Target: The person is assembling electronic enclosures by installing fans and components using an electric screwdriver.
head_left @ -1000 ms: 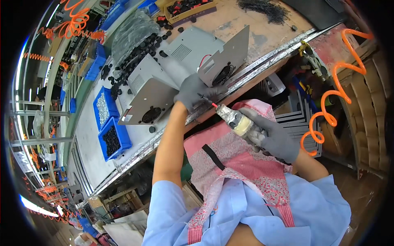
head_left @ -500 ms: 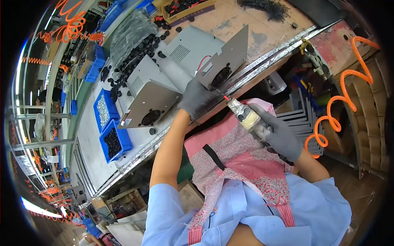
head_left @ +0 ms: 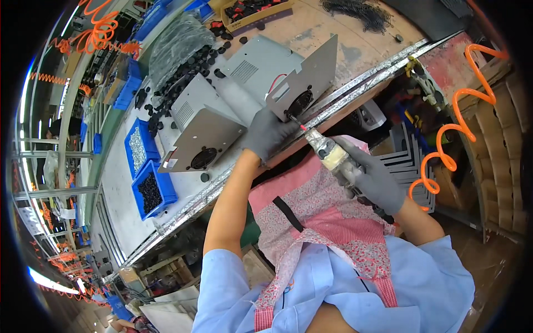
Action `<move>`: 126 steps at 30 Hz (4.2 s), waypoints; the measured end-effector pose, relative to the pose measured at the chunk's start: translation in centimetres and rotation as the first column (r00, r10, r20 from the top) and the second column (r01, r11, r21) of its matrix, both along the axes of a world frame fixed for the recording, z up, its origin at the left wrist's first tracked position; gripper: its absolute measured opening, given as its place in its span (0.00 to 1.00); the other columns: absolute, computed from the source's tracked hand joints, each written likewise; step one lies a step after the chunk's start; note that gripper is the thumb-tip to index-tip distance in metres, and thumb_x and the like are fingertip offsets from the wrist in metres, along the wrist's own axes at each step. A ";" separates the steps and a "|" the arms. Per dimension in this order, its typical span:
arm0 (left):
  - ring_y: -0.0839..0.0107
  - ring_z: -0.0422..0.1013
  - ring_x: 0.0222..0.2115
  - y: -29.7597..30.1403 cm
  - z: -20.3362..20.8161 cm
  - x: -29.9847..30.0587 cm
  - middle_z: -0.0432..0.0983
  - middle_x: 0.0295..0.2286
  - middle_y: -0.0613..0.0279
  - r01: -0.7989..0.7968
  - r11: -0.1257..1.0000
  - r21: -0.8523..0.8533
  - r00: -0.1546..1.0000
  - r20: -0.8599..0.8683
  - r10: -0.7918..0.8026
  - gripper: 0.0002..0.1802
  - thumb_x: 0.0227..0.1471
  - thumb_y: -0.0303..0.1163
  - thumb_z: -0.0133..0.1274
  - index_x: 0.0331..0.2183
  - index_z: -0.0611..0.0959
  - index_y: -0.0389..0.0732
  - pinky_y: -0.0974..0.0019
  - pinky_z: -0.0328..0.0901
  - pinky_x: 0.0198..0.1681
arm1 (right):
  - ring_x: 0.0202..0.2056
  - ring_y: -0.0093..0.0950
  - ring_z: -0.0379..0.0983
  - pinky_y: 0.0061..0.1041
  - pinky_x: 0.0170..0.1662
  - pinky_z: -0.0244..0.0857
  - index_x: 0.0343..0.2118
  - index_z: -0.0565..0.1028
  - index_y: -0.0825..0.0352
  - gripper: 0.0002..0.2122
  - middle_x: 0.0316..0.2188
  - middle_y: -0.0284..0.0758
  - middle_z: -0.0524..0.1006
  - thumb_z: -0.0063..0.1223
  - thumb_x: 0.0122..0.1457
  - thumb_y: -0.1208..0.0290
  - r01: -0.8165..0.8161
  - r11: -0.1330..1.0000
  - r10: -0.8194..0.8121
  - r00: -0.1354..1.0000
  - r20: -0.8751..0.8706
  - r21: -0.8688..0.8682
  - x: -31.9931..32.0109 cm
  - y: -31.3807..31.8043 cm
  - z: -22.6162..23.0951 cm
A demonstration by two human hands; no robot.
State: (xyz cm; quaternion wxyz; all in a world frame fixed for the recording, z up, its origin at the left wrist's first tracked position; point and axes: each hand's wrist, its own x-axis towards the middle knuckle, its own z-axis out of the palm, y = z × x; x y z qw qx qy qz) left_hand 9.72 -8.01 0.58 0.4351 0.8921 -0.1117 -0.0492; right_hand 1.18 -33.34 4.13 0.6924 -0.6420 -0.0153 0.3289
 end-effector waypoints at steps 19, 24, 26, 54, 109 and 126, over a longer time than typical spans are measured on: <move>0.64 0.71 0.33 1.3 0.3 -4.1 0.75 0.33 0.57 -0.524 0.547 -0.653 0.831 -0.533 0.159 0.22 0.50 0.40 0.56 0.44 0.75 0.37 0.65 0.66 0.40 | 0.21 0.19 0.68 0.20 0.22 0.67 0.62 0.54 0.60 0.32 0.26 0.32 0.70 0.49 0.58 0.51 0.027 0.996 -0.023 0.999 -0.043 0.081 -0.9 -0.3 1.5; 0.61 0.63 0.48 1.9 -1.2 -7.4 0.66 0.45 0.47 -0.528 -0.259 -0.808 0.849 -0.504 -0.159 0.19 0.60 0.37 0.43 0.46 0.71 0.33 0.62 0.63 0.52 | 0.25 0.18 0.67 0.19 0.25 0.66 0.62 0.56 0.59 0.26 0.27 0.30 0.70 0.43 0.60 0.68 -0.022 1.000 0.023 0.990 -0.142 0.010 -1.5 0.4 1.0; 0.55 0.61 0.53 1.3 0.2 -7.9 0.63 0.49 0.42 -0.599 -0.296 -0.744 0.799 -0.580 -0.159 0.19 0.61 0.33 0.39 0.48 0.67 0.28 0.55 0.60 0.58 | 0.22 0.17 0.66 0.17 0.23 0.64 0.62 0.56 0.60 0.26 0.26 0.31 0.70 0.42 0.59 0.68 -0.032 0.999 0.034 0.993 -0.117 0.017 -1.7 0.9 0.5; 0.84 0.50 0.07 0.2 0.6 -8.7 0.65 0.11 0.72 -0.570 0.208 -0.795 0.815 -0.579 0.019 0.17 0.56 0.46 0.50 0.32 0.75 0.40 0.80 0.45 0.10 | 0.17 0.13 0.64 0.12 0.19 0.60 0.63 0.55 0.55 0.29 0.27 0.27 0.70 0.47 0.57 0.62 -0.178 0.984 0.178 0.984 -0.027 0.008 -2.6 1.6 1.1; 0.48 0.65 0.49 1.7 -1.4 -5.1 0.64 0.46 0.39 -0.511 -0.267 -0.817 0.859 -0.478 -0.183 0.26 0.61 0.39 0.41 0.48 0.63 0.24 0.49 0.64 0.54 | 0.19 0.16 0.64 0.17 0.22 0.61 0.62 0.57 0.58 0.24 0.25 0.29 0.69 0.41 0.61 0.69 -0.043 0.990 0.033 0.997 -0.069 -0.136 -0.6 0.1 -0.9; 0.79 0.69 0.25 1.3 -1.7 -8.2 0.72 0.39 0.59 -0.542 -0.041 -0.840 0.827 -0.524 -0.202 0.15 0.59 0.31 0.45 0.47 0.71 0.38 0.83 0.61 0.17 | 0.21 0.13 0.63 0.14 0.24 0.61 0.62 0.56 0.58 0.29 0.28 0.28 0.70 0.47 0.57 0.64 -0.148 0.988 0.149 0.988 0.026 -0.045 -1.9 0.7 1.3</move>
